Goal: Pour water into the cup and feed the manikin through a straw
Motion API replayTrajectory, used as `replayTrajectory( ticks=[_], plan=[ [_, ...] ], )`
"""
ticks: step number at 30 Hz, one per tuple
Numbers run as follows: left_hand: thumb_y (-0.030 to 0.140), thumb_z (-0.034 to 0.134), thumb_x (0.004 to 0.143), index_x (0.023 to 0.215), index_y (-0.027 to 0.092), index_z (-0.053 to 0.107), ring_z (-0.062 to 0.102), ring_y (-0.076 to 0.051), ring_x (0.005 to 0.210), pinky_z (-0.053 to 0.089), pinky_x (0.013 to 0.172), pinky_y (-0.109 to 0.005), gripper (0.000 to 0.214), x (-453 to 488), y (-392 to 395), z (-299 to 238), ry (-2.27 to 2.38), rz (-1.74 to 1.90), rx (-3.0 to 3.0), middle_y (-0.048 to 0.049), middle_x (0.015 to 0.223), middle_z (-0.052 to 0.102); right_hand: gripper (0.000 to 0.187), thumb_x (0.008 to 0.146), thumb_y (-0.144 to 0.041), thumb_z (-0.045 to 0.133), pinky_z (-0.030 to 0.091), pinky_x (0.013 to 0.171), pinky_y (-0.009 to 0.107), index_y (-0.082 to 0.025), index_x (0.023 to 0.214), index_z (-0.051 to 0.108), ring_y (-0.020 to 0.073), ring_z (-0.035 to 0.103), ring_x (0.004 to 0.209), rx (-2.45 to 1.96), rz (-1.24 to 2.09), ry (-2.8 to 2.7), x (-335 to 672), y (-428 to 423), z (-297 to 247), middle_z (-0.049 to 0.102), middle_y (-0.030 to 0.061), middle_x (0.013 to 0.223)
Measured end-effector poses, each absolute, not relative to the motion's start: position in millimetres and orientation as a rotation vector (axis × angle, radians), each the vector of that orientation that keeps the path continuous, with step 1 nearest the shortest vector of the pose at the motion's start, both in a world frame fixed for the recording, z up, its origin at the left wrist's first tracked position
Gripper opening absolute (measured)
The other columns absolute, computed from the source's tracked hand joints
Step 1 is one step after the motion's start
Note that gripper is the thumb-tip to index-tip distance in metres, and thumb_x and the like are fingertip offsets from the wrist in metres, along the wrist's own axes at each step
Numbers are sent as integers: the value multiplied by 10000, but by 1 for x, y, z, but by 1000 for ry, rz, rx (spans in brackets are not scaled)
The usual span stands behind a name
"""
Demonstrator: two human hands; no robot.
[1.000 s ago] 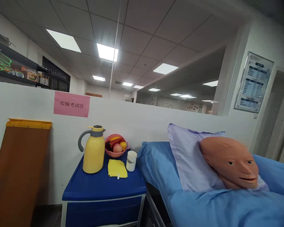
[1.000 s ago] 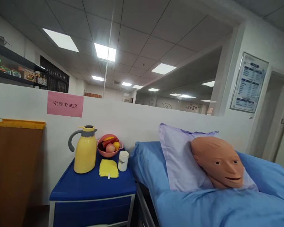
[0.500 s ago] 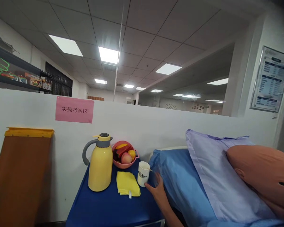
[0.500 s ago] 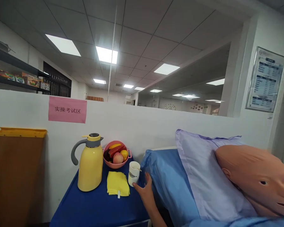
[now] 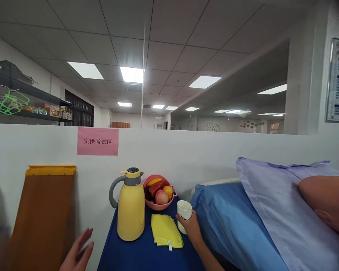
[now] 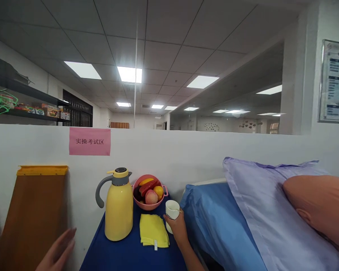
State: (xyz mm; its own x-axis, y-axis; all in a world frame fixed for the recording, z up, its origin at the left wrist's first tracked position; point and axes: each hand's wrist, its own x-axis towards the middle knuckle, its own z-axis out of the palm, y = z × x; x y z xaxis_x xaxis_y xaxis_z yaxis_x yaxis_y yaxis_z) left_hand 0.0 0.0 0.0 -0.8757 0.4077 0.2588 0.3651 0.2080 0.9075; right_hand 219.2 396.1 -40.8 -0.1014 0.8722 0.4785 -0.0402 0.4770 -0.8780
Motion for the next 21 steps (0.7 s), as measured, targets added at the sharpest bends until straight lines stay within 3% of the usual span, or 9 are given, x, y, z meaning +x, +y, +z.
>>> replayTrajectory(
  ticks=[1, 3, 7, 11, 14, 21],
  plan=[
    [587, 526, 770, 1348, 299, 502, 554, -328, 1236, 537, 960, -485, 646, -13, 14, 10, 2406, 1856, 772, -46, 1384, 570, 604, 489, -404, 799, 536, 850, 455, -183, 993, 552, 328, 667, 906, -766, 911, -1482, 221, 393, -38, 698, 101, 941],
    [575, 517, 790, 1395, 210, 413, 524, -322, 1272, 465, 1047, -480, 715, -33, 43, 29, 2390, 1964, 856, -116, 1458, 484, 581, 492, -381, 797, 539, 854, 443, -182, 987, 568, 322, 673, 906, -749, 904, -1505, 226, 386, -32, 710, 103, 944],
    [451, 515, 798, 1343, 161, 425, 513, -296, 1288, 476, 1021, -441, 624, -52, 94, 67, 2458, 1959, 1026, -164, 1387, 537, 526, 492, -355, 796, 551, 840, 435, -165, 946, 608, 328, 686, 904, -712, 897, -1566, 242, 365, -19, 726, 117, 943],
    [374, 514, 783, 1079, 198, 573, 670, -272, 1015, 533, 838, -379, 350, -56, 124, 104, 2587, 1822, 1103, -84, 1037, 699, 496, 522, -337, 790, 564, 802, 426, -156, 951, 617, 320, 696, 865, -698, 897, -1618, 260, 336, -10, 735, 121, 934],
    [413, 498, 814, 850, 219, 585, 683, -245, 742, 507, 653, -337, 216, -52, 136, 123, 2641, 1755, 1082, -17, 743, 667, 490, 581, -369, 775, 562, 802, 421, -159, 992, 611, 310, 695, 869, -698, 900, -1634, 272, 310, -4, 736, 117, 956],
    [407, 482, 852, 868, 229, 587, 646, -234, 815, 425, 600, -299, 208, -20, 142, 152, 2833, 1690, 1039, -24, 849, 694, 503, 577, -366, 774, 542, 835, 440, -173, 1014, 618, 324, 683, 910, -714, 958, -1561, 292, 249, 22, 732, 106, 972]
  ],
)
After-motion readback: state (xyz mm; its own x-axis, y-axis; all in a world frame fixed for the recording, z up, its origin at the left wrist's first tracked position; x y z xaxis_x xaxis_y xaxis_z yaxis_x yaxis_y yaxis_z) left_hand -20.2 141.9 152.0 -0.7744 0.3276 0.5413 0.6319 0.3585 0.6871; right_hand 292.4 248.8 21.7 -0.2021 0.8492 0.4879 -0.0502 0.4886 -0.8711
